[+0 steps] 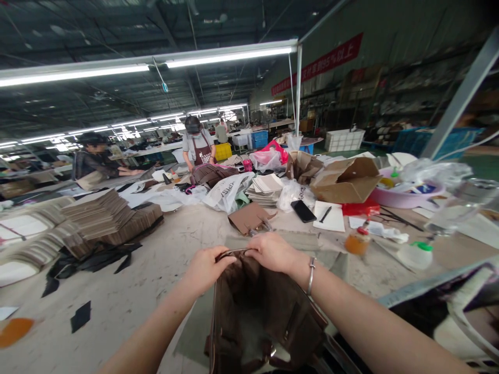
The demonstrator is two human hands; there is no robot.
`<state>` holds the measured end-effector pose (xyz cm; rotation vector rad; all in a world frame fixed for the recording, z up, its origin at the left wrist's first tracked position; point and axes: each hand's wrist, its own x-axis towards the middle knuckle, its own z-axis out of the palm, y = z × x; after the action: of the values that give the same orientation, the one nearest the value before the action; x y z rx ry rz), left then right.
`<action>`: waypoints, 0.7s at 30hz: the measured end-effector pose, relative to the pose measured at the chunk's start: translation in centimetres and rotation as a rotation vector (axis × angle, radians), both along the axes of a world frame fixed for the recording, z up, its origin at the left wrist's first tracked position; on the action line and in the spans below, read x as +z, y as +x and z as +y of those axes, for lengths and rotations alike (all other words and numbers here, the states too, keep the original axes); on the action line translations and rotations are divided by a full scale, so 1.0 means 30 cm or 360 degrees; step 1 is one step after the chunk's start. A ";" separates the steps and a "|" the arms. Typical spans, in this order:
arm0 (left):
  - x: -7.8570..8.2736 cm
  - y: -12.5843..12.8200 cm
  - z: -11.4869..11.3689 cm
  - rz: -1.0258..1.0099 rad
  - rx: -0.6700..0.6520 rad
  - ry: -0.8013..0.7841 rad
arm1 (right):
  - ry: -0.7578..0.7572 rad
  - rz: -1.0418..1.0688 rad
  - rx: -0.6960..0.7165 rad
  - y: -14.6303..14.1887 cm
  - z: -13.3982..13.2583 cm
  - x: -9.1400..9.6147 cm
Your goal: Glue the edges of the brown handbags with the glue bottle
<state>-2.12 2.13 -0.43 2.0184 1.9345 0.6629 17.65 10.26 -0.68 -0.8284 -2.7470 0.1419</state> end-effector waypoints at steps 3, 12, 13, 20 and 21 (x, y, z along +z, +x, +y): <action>0.000 0.004 0.002 0.0060 0.0005 0.0036 | -0.0019 -0.0013 -0.0017 -0.002 -0.006 0.006; -0.011 0.007 0.011 0.0126 0.0042 0.0032 | 0.0043 -0.0003 -0.0023 0.000 -0.014 0.009; -0.013 0.006 0.011 0.0115 0.0037 0.0026 | 0.0050 -0.0004 -0.0024 -0.001 -0.015 0.009; -0.015 0.001 0.010 0.0185 0.0024 0.0031 | 0.0063 -0.0037 -0.0057 -0.020 -0.029 0.017; -0.013 -0.001 0.010 0.0182 0.0014 0.0029 | 0.0063 -0.0044 -0.0058 -0.022 -0.030 0.019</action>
<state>-2.15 2.43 -0.84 2.1025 2.0090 0.5806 17.00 9.35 -0.10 -0.8754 -2.7489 0.0697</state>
